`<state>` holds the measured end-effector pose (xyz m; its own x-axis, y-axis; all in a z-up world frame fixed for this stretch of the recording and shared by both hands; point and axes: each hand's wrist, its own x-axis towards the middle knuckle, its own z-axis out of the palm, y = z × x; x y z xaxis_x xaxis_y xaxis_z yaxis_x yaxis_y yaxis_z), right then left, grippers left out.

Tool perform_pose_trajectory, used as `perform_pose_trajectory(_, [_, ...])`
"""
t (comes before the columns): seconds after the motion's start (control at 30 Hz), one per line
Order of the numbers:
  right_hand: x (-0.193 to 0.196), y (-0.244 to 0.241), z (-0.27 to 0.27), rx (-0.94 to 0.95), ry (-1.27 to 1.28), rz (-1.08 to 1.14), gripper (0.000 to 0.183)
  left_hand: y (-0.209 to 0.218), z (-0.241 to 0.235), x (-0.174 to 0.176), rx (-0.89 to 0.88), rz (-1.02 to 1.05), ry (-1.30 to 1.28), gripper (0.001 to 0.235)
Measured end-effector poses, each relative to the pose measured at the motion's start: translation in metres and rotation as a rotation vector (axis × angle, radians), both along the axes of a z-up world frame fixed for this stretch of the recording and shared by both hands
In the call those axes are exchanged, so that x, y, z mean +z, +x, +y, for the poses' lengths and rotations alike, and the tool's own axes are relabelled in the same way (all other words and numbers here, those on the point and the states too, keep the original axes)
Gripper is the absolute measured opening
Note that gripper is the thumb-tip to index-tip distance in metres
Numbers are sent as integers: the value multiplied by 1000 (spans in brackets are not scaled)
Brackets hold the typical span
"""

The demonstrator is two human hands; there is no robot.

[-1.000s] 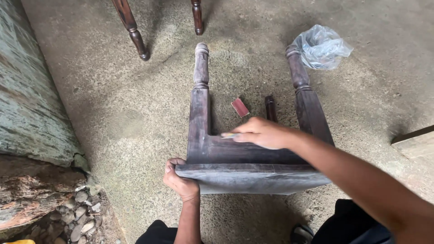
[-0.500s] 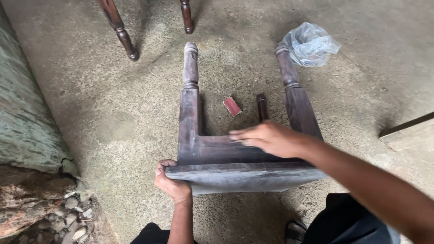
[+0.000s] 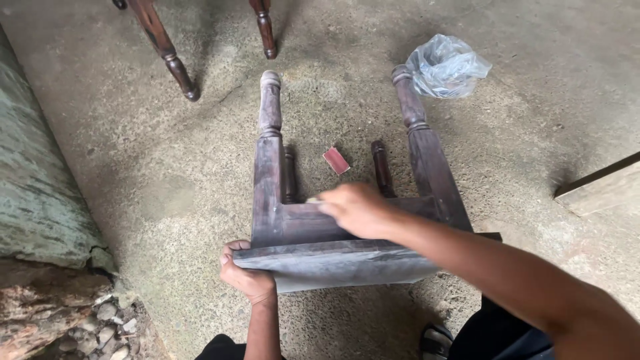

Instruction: The person sands the legs and frame of a small wooden stool using a sanding block. They work on each leg and the connecting frame, rotating the stool to access different sides.

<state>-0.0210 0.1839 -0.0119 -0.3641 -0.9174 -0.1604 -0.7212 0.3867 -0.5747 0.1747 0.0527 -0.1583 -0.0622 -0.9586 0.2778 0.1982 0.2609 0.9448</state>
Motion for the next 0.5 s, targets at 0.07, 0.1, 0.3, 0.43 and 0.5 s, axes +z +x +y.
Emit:
perform_pose_trajectory(0.07, [-1, -10, 0, 48, -61, -43, 30, 1, -1, 4, 2, -72, -1, 49])
perform_pose_trajectory(0.1, [-4, -15, -1, 102, -115, -90, 30, 2, -2, 4, 11, -148, 4, 48])
perform_pose_trajectory(0.3, [15, -80, 61, -82, 121, -199, 23, 1, -4, -10, -23, -57, 35, 53])
perform_pose_trajectory(0.43, [-1, -33, 12, -89, 73, -192, 35, -3, -3, -2, -6, -15, -23, 52])
perform_pose_trajectory(0.5, [-12, -16, 6, -5, -232, -53, 36, 0, -1, -2, -25, 33, 80, 52])
